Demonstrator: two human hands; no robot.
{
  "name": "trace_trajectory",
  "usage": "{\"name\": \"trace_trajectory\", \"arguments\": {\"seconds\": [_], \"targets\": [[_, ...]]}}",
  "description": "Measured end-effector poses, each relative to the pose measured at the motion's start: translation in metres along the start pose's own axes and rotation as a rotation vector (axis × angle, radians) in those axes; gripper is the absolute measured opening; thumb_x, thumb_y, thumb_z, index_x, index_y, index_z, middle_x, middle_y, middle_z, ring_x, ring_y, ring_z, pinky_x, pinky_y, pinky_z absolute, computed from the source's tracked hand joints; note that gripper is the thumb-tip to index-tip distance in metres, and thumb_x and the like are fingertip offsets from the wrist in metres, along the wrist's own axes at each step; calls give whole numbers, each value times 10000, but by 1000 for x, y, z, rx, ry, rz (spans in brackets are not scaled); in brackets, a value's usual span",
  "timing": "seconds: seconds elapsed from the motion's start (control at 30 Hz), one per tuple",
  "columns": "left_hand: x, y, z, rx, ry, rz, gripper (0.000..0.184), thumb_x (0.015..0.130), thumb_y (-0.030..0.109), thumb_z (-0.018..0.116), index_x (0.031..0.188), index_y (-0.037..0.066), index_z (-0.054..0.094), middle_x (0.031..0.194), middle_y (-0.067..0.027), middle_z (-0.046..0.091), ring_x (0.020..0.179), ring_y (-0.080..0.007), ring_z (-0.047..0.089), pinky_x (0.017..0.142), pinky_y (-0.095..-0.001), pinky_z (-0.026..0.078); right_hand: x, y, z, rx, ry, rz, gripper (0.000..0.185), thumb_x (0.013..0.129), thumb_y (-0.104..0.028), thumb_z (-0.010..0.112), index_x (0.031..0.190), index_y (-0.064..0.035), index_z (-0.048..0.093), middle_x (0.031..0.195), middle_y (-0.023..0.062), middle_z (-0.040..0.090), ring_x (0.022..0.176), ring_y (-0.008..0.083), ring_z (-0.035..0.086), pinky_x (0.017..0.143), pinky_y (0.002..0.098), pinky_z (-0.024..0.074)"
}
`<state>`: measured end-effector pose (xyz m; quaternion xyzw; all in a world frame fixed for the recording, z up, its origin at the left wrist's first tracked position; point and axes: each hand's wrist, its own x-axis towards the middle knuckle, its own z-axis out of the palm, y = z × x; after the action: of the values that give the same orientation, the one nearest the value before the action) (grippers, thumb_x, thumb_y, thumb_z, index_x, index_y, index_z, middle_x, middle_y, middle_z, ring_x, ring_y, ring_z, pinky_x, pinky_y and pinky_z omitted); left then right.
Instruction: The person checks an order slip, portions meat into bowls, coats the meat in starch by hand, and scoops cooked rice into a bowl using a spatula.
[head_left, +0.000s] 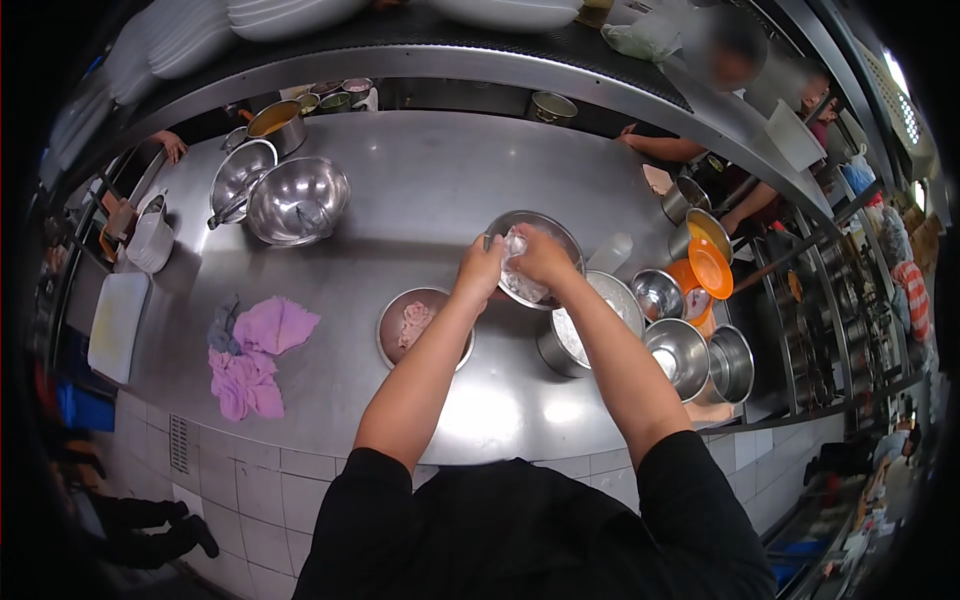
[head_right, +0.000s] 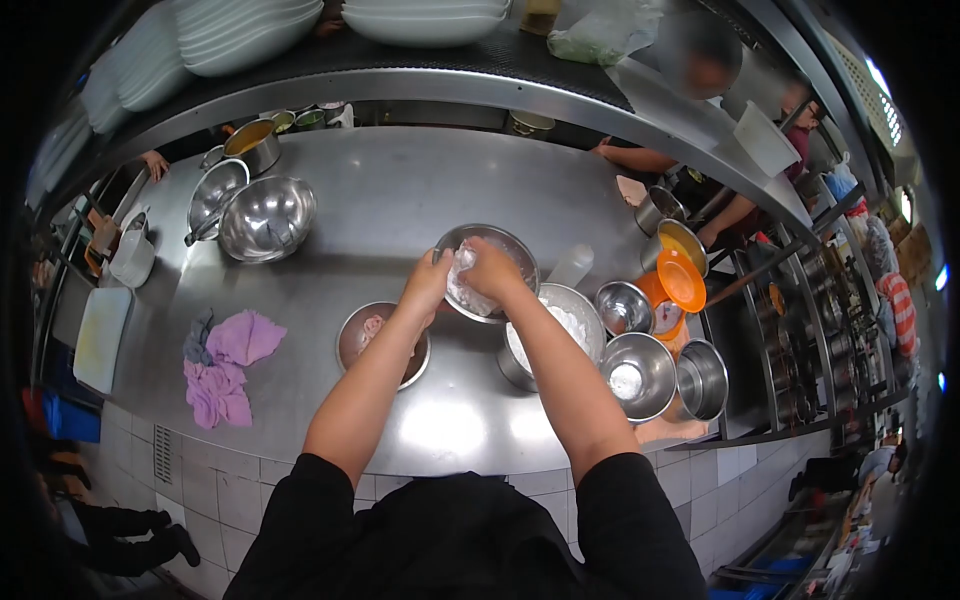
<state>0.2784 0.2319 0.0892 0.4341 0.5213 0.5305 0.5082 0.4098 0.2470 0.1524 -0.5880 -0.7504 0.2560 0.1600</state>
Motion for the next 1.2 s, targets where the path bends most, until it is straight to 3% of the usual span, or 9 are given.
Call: {"name": "trace_trajectory", "arguments": {"seconds": [0.07,0.2,0.4,0.73,0.87,0.93,1.0,1.03,1.2], "targets": [[1,-3,-2,-34,-4,-26,375,1010,314,460,1200,-1,531,1043,-126,638,917,-194,616,798,-332,493,2,0,3,-388,155,-81,682,683,-240,771,1310,-118,532,1226,195,605,1139,346,579,963,396,461],[4,-6,-15,-85,-8,-101,373,1008,310,466,1201,-2,532,1049,-120,639,920,-183,612,814,-327,483,-3,-21,-25,-327,-185,-138,731,693,-278,794,1336,-66,518,1291,198,558,1171,335,561,994,398,434],[-11,4,-12,-44,-62,-33,358,1006,315,469,1164,6,559,1031,-106,645,913,-172,612,800,-317,480,8,13,-4,85,-173,-38,793,632,-334,815,1336,-106,530,1182,199,630,1137,327,593,948,412,473],[-15,4,-6,-103,191,-36,405,1009,332,449,1210,-8,535,1016,-156,646,934,-213,629,793,-343,500,-8,4,12,-222,81,-149,732,678,-265,787,1334,-95,511,1171,203,635,1092,363,607,917,406,485],[6,-35,7,157,251,190,411,1005,343,436,1254,22,498,995,-148,636,823,-210,664,638,-331,566,13,28,31,91,58,143,764,672,-231,790,1361,-112,482,1250,238,567,1158,381,559,972,411,454],[6,-25,1,148,145,-38,410,1007,350,424,1253,31,500,1010,-146,632,842,-242,670,596,-373,592,14,20,18,127,37,227,761,661,-218,795,1355,-128,493,1254,229,569,1161,373,560,973,410,456],[-9,2,-7,10,138,-165,407,1005,349,429,1238,31,528,1047,-168,641,937,-267,652,728,-383,540,9,12,7,-228,151,-116,753,663,-216,795,1353,-148,503,1184,191,632,1103,347,608,936,399,482],[-17,12,-10,-127,128,-295,405,1004,348,433,1223,31,556,1084,-190,650,1031,-291,633,861,-393,487,13,10,-5,-196,-57,-152,773,664,-220,797,1365,-114,489,1181,190,633,1094,343,613,939,391,480],[-12,0,-14,-128,81,-117,390,1013,340,437,1210,24,554,1046,-143,653,958,-216,634,811,-355,509,14,13,-5,-27,-205,-65,814,634,-240,810,1350,-31,483,1227,206,603,1132,344,586,952,393,467]]}}
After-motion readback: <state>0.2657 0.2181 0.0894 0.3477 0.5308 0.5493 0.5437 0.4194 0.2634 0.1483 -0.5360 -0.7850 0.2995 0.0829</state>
